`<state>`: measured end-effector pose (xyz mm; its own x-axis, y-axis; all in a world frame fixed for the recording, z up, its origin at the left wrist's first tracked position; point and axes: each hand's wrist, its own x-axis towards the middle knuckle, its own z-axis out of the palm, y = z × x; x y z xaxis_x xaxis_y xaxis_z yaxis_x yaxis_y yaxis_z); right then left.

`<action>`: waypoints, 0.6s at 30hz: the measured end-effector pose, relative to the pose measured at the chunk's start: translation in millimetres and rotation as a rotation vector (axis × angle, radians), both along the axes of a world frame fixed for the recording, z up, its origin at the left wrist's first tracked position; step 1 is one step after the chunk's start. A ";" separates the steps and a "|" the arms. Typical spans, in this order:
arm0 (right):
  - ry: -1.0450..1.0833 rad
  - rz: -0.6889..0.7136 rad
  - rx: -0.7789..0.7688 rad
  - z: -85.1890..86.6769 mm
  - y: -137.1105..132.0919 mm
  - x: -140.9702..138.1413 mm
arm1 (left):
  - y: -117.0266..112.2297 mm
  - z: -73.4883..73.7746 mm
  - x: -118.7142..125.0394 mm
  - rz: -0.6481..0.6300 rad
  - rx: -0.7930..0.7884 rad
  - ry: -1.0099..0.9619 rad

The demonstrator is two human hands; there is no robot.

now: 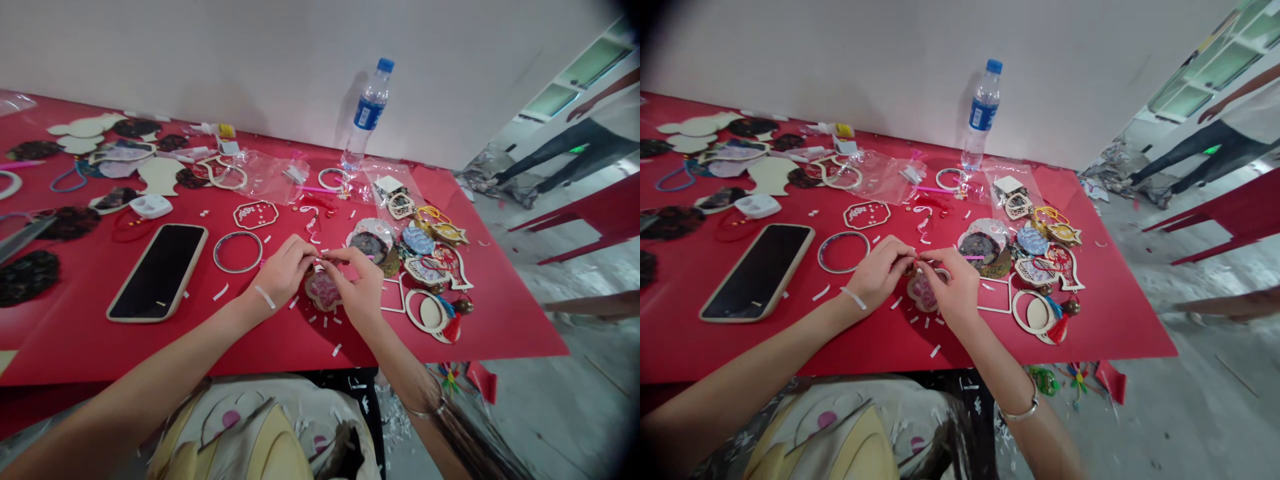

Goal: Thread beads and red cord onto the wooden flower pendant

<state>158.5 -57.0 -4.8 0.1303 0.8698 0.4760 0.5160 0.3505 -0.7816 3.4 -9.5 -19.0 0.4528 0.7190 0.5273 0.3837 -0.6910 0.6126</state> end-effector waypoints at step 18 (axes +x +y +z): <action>-0.050 0.075 -0.028 4.1 -0.2 -1.0 | -1.6 6.7 2.0 0.070 -0.111 -0.010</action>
